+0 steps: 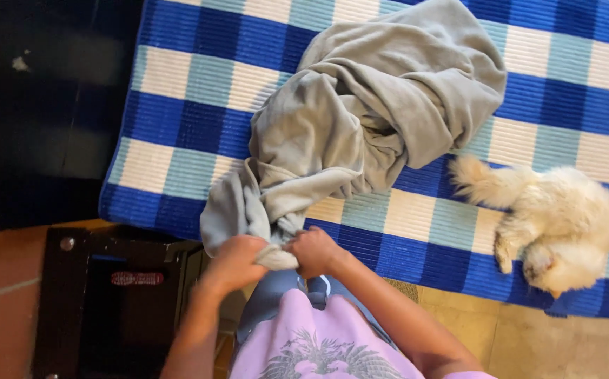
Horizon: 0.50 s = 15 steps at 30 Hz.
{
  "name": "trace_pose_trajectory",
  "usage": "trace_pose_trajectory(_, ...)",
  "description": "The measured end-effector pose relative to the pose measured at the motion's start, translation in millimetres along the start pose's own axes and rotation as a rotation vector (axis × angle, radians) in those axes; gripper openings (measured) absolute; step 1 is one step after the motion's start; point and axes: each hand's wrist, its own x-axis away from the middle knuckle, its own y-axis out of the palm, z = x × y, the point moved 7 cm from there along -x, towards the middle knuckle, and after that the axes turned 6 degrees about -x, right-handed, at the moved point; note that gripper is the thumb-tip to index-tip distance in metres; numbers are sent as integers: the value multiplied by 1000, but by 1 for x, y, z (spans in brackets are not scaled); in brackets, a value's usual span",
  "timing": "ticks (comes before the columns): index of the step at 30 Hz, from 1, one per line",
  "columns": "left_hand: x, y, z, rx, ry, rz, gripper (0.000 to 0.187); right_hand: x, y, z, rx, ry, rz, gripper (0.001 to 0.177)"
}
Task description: The person folds a light gray blanket on a blue and white checkered mat. They repeatedly unfold and refold sections of the blanket, adjusting its position while a white cat rests nearby.
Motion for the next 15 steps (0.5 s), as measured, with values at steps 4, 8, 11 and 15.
trace_pose_trajectory(4,45,-49,-39,-36,-59,281,46,-51,55,50,153,113,-70,37)
trace_pose_trajectory(8,87,-67,-86,-6,-139,362,47,-68,63,93,247,277,-111,19)
trace_pose_trajectory(11,109,-89,-87,64,-234,429,44,-62,51,109,330,357,-27,21)
trace_pose_trajectory(15,101,-79,-81,-58,-468,111,39,-35,68,121,376,432,44,23)
